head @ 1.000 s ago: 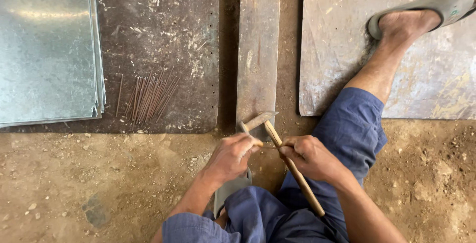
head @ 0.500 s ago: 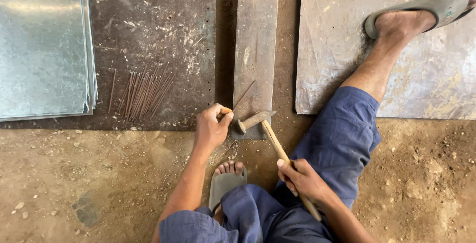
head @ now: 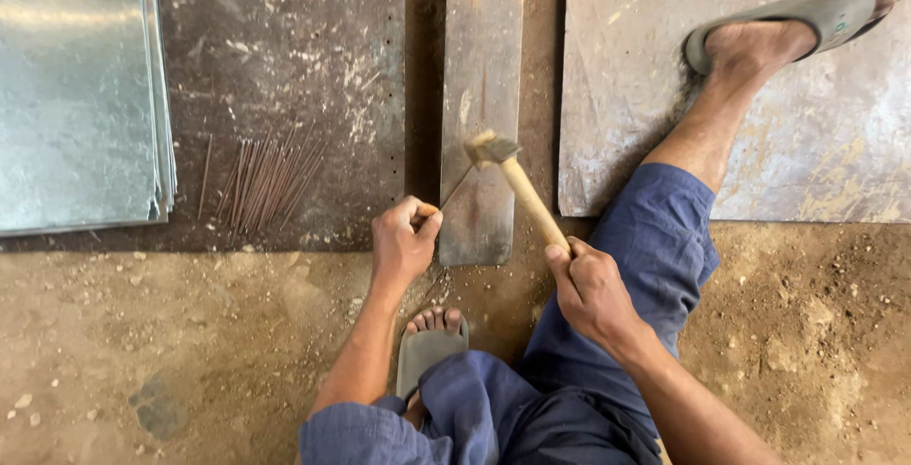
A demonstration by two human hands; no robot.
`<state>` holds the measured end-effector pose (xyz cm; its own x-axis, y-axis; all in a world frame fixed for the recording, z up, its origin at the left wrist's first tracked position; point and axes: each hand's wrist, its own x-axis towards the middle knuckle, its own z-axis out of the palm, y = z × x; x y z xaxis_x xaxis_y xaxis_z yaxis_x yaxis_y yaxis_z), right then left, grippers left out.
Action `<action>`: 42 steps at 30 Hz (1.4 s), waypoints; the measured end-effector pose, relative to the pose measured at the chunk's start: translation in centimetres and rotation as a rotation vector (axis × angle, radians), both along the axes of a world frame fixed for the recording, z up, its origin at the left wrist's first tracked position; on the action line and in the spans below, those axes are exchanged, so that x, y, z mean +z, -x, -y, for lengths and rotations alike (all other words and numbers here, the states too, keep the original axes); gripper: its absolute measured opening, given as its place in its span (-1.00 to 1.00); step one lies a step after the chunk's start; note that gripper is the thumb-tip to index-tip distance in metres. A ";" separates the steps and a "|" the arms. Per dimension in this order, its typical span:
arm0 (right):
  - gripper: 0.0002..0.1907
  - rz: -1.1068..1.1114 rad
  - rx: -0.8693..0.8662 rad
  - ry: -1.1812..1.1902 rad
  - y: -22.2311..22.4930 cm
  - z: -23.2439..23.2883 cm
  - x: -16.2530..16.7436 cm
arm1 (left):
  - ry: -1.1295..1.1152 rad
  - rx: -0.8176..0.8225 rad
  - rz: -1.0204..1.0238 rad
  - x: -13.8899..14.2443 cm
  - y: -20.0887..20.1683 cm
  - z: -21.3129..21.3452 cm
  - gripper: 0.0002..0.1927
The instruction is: The person sits on the ground and hammers thin metal wires one at a time against a steel rail, repositioning each wire by hand to flatten or shape sections, then sets finished wires on a pile beside them. Near the end they gather the wires and handle a stack of galvanized metal sheets.
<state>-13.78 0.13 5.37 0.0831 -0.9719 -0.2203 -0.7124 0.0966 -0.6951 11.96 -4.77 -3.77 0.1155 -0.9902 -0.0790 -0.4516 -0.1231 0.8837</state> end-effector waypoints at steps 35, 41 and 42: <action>-0.45 -0.022 0.052 0.054 1.0 -0.6 -0.6 | -0.005 -0.014 -0.012 0.3 -0.3 -1.1 -0.88; -0.52 0.035 0.130 0.221 0.9 0.2 -0.3 | -0.047 0.015 -0.026 0.1 -0.3 -1.5 -0.89; -0.48 0.003 0.119 0.153 0.9 0.5 -0.2 | -0.054 0.012 -0.022 0.1 -0.3 -1.5 -0.89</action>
